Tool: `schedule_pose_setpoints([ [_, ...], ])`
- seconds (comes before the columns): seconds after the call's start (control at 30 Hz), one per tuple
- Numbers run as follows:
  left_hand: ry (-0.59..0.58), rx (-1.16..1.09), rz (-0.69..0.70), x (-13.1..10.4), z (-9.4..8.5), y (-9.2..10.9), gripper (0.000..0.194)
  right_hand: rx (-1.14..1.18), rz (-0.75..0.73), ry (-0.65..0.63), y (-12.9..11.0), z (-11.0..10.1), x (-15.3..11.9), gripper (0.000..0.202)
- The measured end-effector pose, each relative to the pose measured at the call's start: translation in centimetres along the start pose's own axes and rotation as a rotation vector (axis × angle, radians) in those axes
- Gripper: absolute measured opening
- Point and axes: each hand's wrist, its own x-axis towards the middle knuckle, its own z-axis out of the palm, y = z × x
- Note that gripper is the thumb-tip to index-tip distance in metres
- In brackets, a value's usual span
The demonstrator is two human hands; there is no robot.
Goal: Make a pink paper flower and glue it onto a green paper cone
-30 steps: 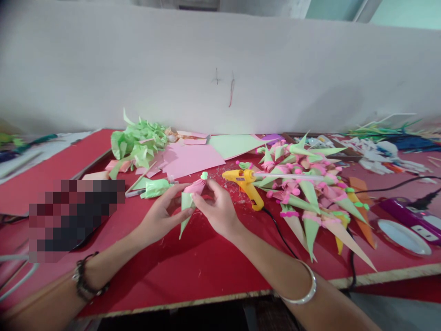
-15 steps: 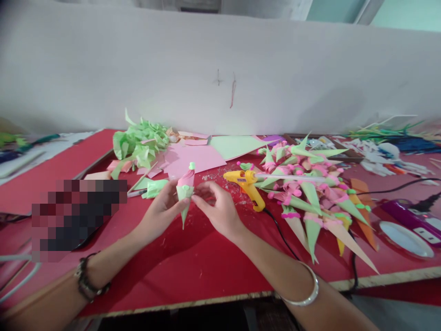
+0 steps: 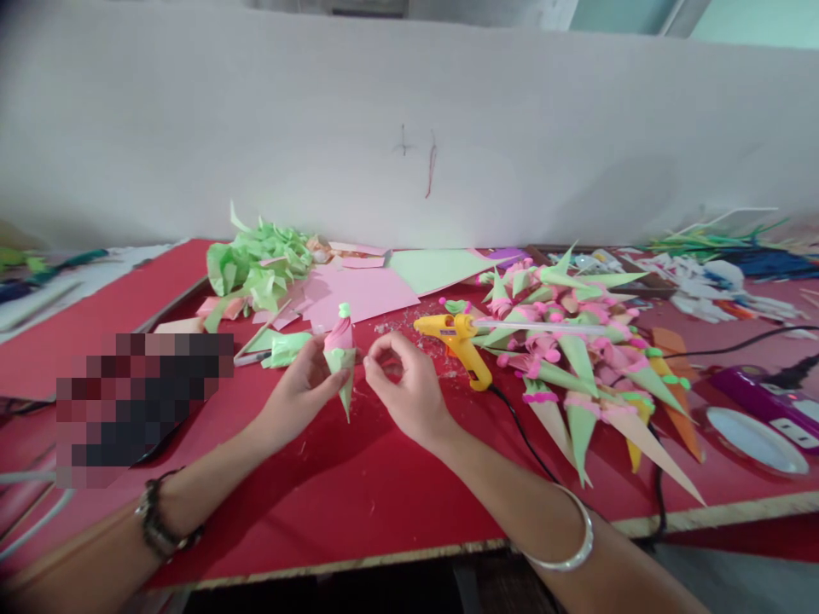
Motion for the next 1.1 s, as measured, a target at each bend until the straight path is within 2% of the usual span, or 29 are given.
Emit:
schedule_pose_setpoints([
  [0.23, 0.125, -0.157, -0.115, 0.7, -1.2, -0.4, 0.026, 0.083, 0.053, 0.058, 0.0, -0.4, 0.3, 0.007],
  [0.37, 0.193, -0.134, -0.129, 0.9, -1.6, -0.7, 0.025, 0.06, 0.027, 0.064, 0.3, -0.5, 0.5, 0.006],
  [0.5, 0.154, -0.084, -0.111, 0.9, -1.6, -0.7, 0.028, -0.18, -0.042, -0.011, 0.4, -0.6, 0.5, 0.016],
  [0.6, 0.114, -0.024, -0.106, 0.8, -1.4, -0.4, 0.027, -0.259, -0.035, -0.041, 0.3, -0.7, 0.5, 0.01],
  [0.73, 0.01, 0.124, -0.111, 0.7, -1.4, -0.1, 0.028, -0.18, -0.022, -0.045, 0.4, -0.7, 0.5, 0.009],
  [0.9, -0.155, 0.483, -0.087, 0.4, -1.6, -0.9, 0.031, -0.147, 0.001, 0.027, 0.8, -0.6, 0.5, 0.012],
  [0.97, -0.161, 0.634, -0.031, 0.1, -1.6, -1.2, 0.034, -0.165, -0.021, 0.027, 0.8, -0.6, 0.5, 0.013],
  [1.1, -0.095, 0.882, 0.094, 0.1, -2.0, -0.7, 0.04, -0.18, -0.051, 0.004, 0.7, -0.7, 0.5, 0.015],
])
